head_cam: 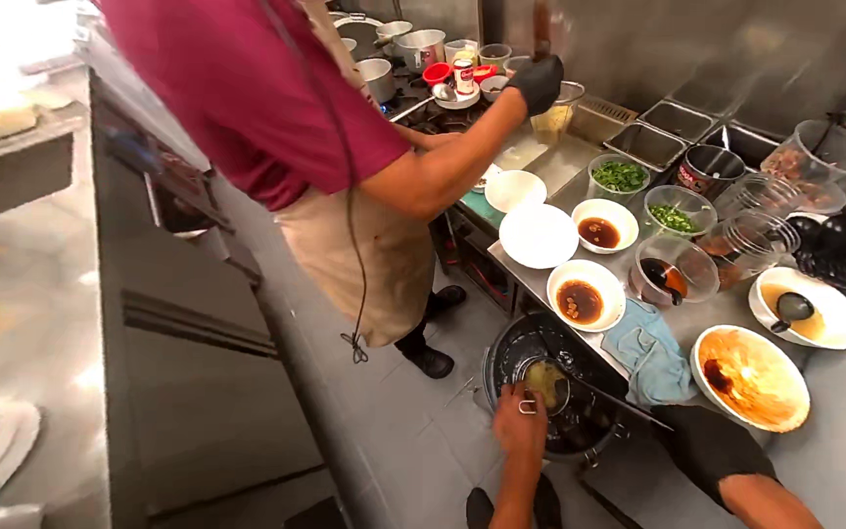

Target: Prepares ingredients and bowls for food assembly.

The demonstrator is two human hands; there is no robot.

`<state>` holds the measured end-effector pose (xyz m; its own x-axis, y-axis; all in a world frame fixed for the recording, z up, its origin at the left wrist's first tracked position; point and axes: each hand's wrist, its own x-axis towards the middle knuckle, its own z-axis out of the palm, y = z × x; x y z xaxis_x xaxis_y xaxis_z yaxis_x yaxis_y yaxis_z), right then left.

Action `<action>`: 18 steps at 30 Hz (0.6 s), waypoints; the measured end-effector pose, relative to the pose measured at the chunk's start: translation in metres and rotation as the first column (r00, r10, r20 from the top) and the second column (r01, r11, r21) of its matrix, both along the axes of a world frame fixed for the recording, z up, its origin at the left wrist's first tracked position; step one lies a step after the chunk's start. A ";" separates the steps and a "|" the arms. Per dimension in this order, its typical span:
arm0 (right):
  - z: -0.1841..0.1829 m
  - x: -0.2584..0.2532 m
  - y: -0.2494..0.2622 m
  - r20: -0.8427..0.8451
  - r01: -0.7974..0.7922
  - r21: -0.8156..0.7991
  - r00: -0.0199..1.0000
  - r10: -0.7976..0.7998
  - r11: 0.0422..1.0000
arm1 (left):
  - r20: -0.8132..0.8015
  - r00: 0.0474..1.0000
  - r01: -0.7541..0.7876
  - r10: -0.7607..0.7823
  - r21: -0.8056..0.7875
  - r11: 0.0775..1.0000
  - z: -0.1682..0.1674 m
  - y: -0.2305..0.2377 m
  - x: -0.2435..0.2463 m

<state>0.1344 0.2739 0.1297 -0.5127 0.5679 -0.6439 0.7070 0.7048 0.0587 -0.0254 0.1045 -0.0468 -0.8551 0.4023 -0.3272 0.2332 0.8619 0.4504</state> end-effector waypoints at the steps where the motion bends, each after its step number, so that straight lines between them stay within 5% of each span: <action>1: -0.009 -0.007 0.001 0.039 -0.003 -0.024 0.999 0.004 1.000 | 0.019 0.999 -0.031 0.030 0.027 0.999 0.003 0.000 0.000; 7: -0.092 -0.055 -0.034 0.135 0.109 -0.134 0.987 -0.091 0.985 | 0.073 0.995 -0.074 0.069 0.065 0.995 0.019 -0.005 -0.004; 10: -0.094 -0.038 -0.024 0.066 0.064 -0.131 0.996 -0.056 0.989 | 0.102 0.992 -0.076 0.072 0.027 0.997 0.019 -0.010 -0.006; 15: 0.020 0.004 -0.014 -0.068 0.005 0.006 0.998 -0.005 1.000 | 0.126 0.986 -0.110 0.105 0.035 0.993 0.007 -0.012 -0.008; 18: 0.036 -0.009 -0.023 -0.010 0.005 0.013 1.000 -0.005 1.000 | 0.137 0.984 -0.118 0.117 0.000 0.993 0.010 -0.008 -0.008</action>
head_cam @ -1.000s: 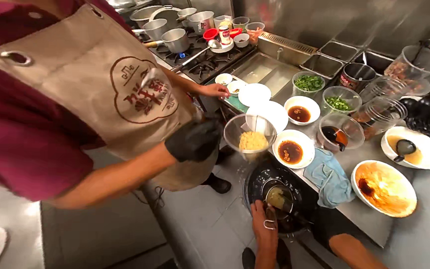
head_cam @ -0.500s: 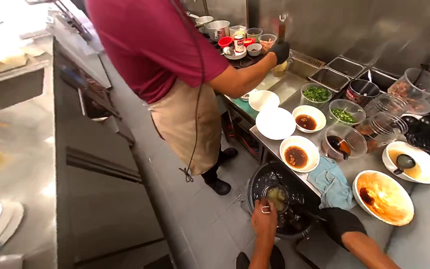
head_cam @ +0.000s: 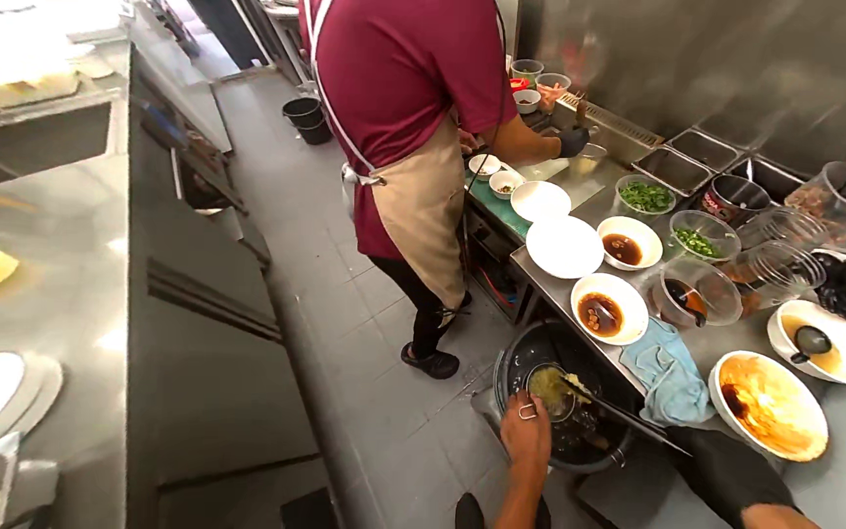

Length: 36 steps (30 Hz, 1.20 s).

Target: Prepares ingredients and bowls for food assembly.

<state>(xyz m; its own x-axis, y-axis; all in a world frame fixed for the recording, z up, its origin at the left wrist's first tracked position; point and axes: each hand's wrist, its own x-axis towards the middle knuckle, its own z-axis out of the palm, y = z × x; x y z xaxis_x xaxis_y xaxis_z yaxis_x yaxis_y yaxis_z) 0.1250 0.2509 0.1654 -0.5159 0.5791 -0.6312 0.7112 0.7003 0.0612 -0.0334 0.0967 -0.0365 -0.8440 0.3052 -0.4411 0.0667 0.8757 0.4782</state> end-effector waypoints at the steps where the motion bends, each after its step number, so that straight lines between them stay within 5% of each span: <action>1: -0.023 -0.013 0.003 0.069 -0.001 -0.010 0.998 0.002 1.000 | 0.005 1.000 -0.010 0.010 0.004 1.000 0.001 0.002 0.001; 5: -0.125 -0.062 -0.008 0.183 0.051 -0.103 0.983 -0.032 0.993 | 0.002 1.000 -0.015 0.015 0.029 0.999 0.002 -0.003 0.004; 9: -0.143 -0.046 -0.005 0.151 0.084 -0.163 0.987 -0.060 0.983 | 0.025 0.999 -0.023 0.022 0.039 0.999 0.003 -0.002 0.003; 16: 0.007 0.011 0.001 -0.040 -0.050 0.015 0.998 0.051 0.999 | 0.044 0.999 -0.026 0.024 0.032 0.999 -0.002 -0.004 0.001; 18: -0.001 -0.003 0.001 0.007 -0.060 0.029 0.998 0.059 0.998 | 0.033 0.999 -0.034 0.033 0.034 0.999 -0.002 -0.002 0.000; 24: -0.100 -0.081 -0.029 0.168 0.059 -0.098 0.985 -0.042 0.993 | 0.016 0.999 -0.050 0.049 0.065 0.997 -0.006 -0.003 0.006; 27: -0.107 -0.067 -0.025 0.251 0.048 -0.156 0.968 -0.007 0.987 | -0.003 0.999 -0.037 0.037 0.079 0.996 -0.007 -0.002 0.007; 30: -0.087 -0.026 -0.005 0.093 0.013 -0.009 0.996 -0.012 1.000 | 0.002 1.000 -0.027 0.027 0.117 0.993 -0.005 -0.007 0.007; 34: 0.019 -0.007 -0.017 -0.010 0.003 0.056 1.000 -0.002 0.998 | 0.042 0.999 -0.011 0.008 0.092 0.996 -0.001 -0.004 0.005; 36: 0.000 -0.018 -0.010 0.063 -0.028 0.082 0.998 0.022 0.996 | 0.044 0.999 -0.014 0.010 0.092 0.996 0.001 -0.003 0.003</action>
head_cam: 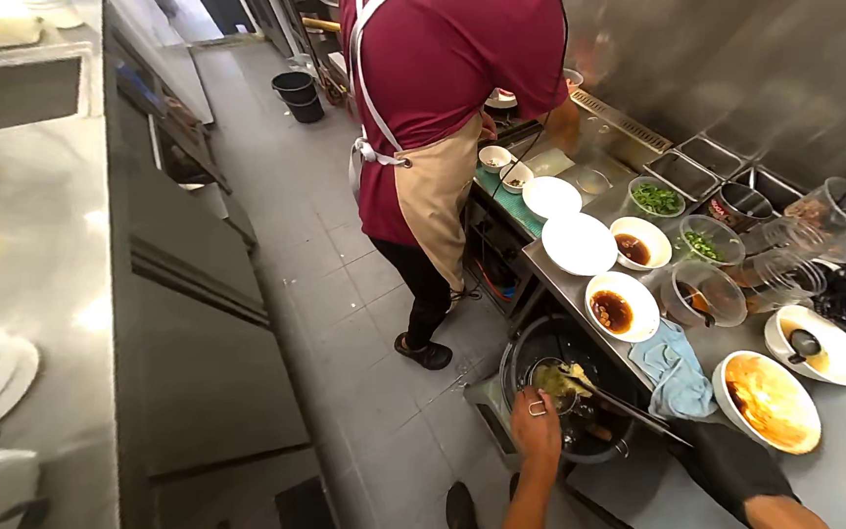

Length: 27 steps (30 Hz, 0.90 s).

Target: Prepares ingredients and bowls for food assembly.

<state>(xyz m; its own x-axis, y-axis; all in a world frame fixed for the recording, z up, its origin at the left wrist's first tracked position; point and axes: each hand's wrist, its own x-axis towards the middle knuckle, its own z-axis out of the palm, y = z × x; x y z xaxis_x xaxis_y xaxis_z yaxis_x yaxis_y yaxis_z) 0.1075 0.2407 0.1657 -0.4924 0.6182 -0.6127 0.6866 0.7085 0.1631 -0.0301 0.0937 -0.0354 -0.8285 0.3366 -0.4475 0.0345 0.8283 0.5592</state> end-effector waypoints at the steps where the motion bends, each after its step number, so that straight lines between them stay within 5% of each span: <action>1: -0.021 -0.011 0.003 0.040 -0.013 -0.003 0.999 0.013 1.000 | -0.001 1.000 -0.001 0.001 0.001 1.000 0.000 0.000 0.000; 5: -0.095 -0.056 -0.015 0.149 0.121 -0.124 0.984 -0.102 0.985 | -0.024 1.000 -0.002 0.002 0.000 1.000 -0.002 -0.001 0.001; 8: -0.094 -0.058 -0.034 0.337 0.236 -0.234 0.930 -0.149 0.943 | -0.059 0.998 0.001 0.000 0.017 1.000 -0.006 -0.003 0.006; 11: -0.121 -0.022 0.000 0.099 0.154 -0.152 0.985 -0.140 0.976 | -0.039 0.999 0.019 -0.017 0.030 0.999 -0.006 -0.007 0.005; 16: -0.009 0.020 0.000 -0.055 0.004 -0.091 0.998 -0.009 0.996 | -0.020 0.999 0.031 -0.031 0.009 0.999 -0.003 -0.007 0.003; 18: -0.004 0.018 -0.005 -0.069 -0.002 -0.076 0.998 -0.003 0.997 | -0.017 1.000 0.015 -0.015 0.015 1.000 -0.002 -0.005 0.002; 24: -0.124 -0.041 -0.012 0.069 0.078 -0.094 0.995 -0.072 0.992 | -0.053 0.998 -0.033 0.037 0.081 0.996 -0.012 -0.006 0.005; 27: -0.117 -0.047 -0.021 0.244 0.193 -0.242 0.961 -0.133 0.951 | -0.036 0.999 -0.003 0.005 0.060 0.998 -0.007 -0.004 0.005</action>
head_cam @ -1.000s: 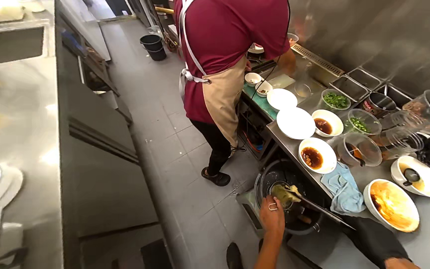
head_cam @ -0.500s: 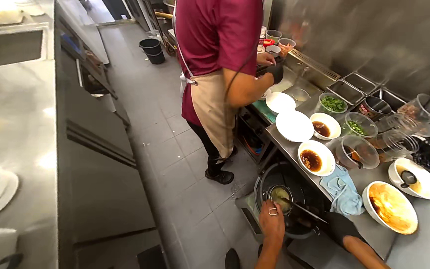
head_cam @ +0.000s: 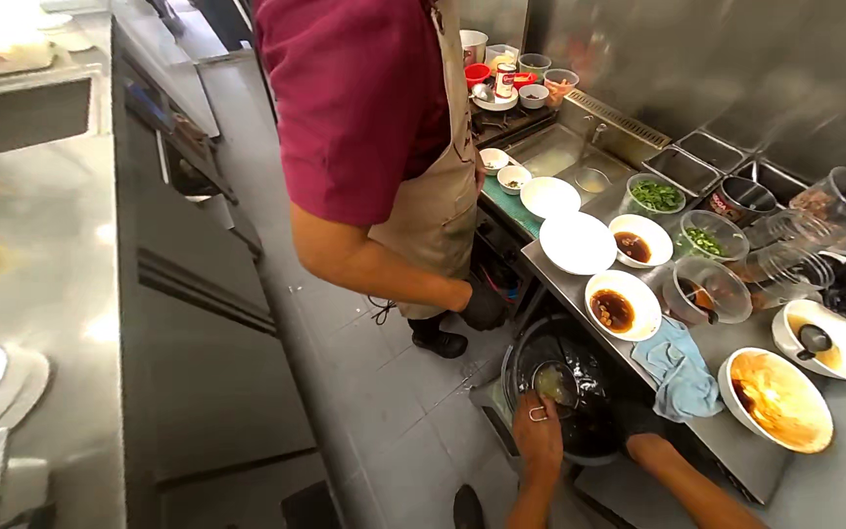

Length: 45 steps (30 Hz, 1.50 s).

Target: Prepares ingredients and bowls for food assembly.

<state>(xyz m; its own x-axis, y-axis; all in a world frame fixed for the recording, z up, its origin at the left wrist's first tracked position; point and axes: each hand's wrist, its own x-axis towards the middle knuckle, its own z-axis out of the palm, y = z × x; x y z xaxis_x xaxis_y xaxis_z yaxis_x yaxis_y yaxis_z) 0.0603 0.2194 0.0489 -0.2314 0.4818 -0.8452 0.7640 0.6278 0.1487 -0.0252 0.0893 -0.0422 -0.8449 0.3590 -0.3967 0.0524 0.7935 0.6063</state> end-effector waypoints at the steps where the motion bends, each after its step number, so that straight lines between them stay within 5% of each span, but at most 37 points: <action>1: -0.001 0.005 0.006 0.034 0.000 -0.012 0.999 0.000 1.000 | -0.001 1.000 0.006 -0.006 -0.002 1.000 0.000 0.000 0.002; 4: -0.001 0.034 0.042 -0.144 -0.121 0.135 0.980 0.140 0.984 | -0.027 1.000 0.000 0.000 0.014 1.000 -0.002 0.000 0.000; 10: 0.121 0.084 0.041 -0.318 -0.184 0.272 0.909 0.268 0.945 | -0.019 0.999 -0.031 0.031 -0.002 1.000 -0.002 0.002 0.000; 13: 0.099 0.055 0.033 -0.244 -0.192 0.265 0.935 0.259 0.945 | -0.043 0.997 -0.058 0.060 0.028 0.998 -0.004 0.002 0.003; 17: 0.022 0.002 0.014 -0.180 -0.141 0.188 0.968 0.176 0.972 | -0.060 0.996 -0.069 0.073 0.059 0.996 -0.008 0.001 0.003; 22: 0.027 -0.010 -0.010 -0.159 -0.113 0.097 0.979 0.128 0.989 | -0.093 0.994 -0.050 0.056 0.063 0.997 -0.010 -0.001 0.003; 27: -0.021 -0.009 -0.004 -0.139 -0.054 0.157 0.987 0.076 0.986 | -0.094 0.995 -0.034 0.034 -0.003 0.999 -0.007 0.004 0.007; 29: -0.008 -0.010 -0.001 -0.162 -0.111 0.135 0.978 0.132 0.985 | -0.116 0.992 -0.038 0.039 0.018 0.999 -0.009 0.004 0.006; 31: 0.029 -0.010 -0.004 -0.010 -0.112 -0.031 0.994 0.111 0.993 | -0.110 0.993 -0.031 0.036 0.044 0.999 -0.011 -0.001 0.012; 35: -0.016 -0.006 0.000 -0.166 -0.115 0.093 0.978 0.129 0.989 | -0.163 0.985 -0.037 0.050 0.083 0.996 -0.013 0.001 0.006; 38: 0.033 -0.008 -0.007 0.089 -0.147 -0.108 0.984 0.157 0.983 | -0.171 0.984 -0.033 0.047 0.085 0.996 -0.015 -0.001 0.012; 42: 0.060 -0.012 -0.014 0.098 -0.193 -0.145 0.973 0.208 0.970 | -0.162 0.986 -0.032 0.047 0.098 0.995 -0.014 0.000 0.004; 45: 0.043 -0.012 -0.006 0.090 -0.090 -0.101 0.991 0.099 0.991 | -0.136 0.990 -0.018 0.029 0.081 0.997 -0.014 -0.003 0.010</action>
